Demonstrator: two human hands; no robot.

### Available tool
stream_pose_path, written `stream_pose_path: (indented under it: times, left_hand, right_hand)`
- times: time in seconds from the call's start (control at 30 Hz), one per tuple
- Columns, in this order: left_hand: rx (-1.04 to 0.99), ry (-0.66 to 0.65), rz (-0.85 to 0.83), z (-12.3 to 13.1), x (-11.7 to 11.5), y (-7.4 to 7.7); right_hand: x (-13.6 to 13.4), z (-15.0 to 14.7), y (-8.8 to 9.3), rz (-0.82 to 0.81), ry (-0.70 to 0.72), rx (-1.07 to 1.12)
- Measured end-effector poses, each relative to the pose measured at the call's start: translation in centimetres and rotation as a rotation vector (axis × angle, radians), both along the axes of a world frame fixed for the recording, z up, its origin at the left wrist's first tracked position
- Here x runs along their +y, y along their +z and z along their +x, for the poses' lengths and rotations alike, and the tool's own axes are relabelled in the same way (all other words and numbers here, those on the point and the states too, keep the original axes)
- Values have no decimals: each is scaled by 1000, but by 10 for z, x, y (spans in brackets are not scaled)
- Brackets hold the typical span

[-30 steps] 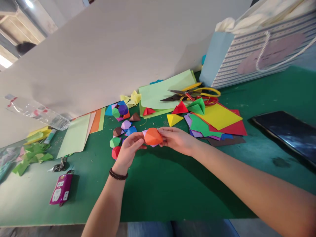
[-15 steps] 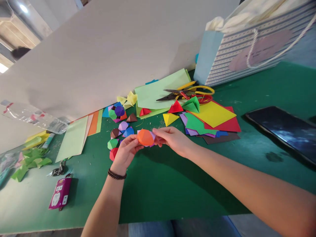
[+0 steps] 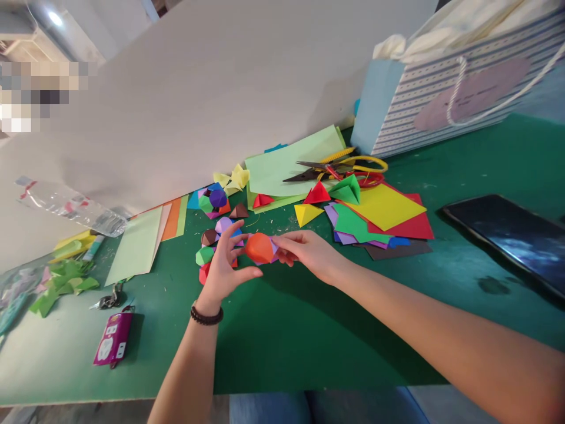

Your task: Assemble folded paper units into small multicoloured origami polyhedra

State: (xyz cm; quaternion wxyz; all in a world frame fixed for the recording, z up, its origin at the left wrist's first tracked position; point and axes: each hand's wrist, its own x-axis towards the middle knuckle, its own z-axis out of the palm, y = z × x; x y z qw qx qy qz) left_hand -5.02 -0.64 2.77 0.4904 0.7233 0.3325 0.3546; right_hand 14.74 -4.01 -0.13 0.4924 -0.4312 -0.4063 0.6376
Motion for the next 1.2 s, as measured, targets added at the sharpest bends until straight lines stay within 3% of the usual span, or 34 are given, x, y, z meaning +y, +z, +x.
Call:
stream_pose_path:
  times: [0.1,0.17,0.33,0.43,0.6,0.8,0.97,1.07,1.2]
  left_hand:
    - [230,29,233,1,-6,6]
    - [248,44,255,1,-7,6]
    - [-46,19,-8,1,-3,-2]
    - [-143,111,-96,3,-6,0]
    - [-72,219,-66,9,-19,10]
    - [74,172,20,8,-22,9]
    - [78,204,44,6,-20,8]
    - [25,215,-10,7,-17,8]
    - [-157,267,-208,10,-11,7]
  right_hand:
    - [-1,-2,-2,45,19,-78]
    - [-1,-2,-2,86,28,-111]
    - [-1,1,1,152,19,-120]
    - [-1,2,0,155,70,-112]
    - [1,1,-4,145,113,-56]
    - [3,1,-8,154,109,-44]
    - [3,1,-10,147,107,-38]
    - [2,1,-8,116,100,-6]
    - [2,1,-6,21,120,114]
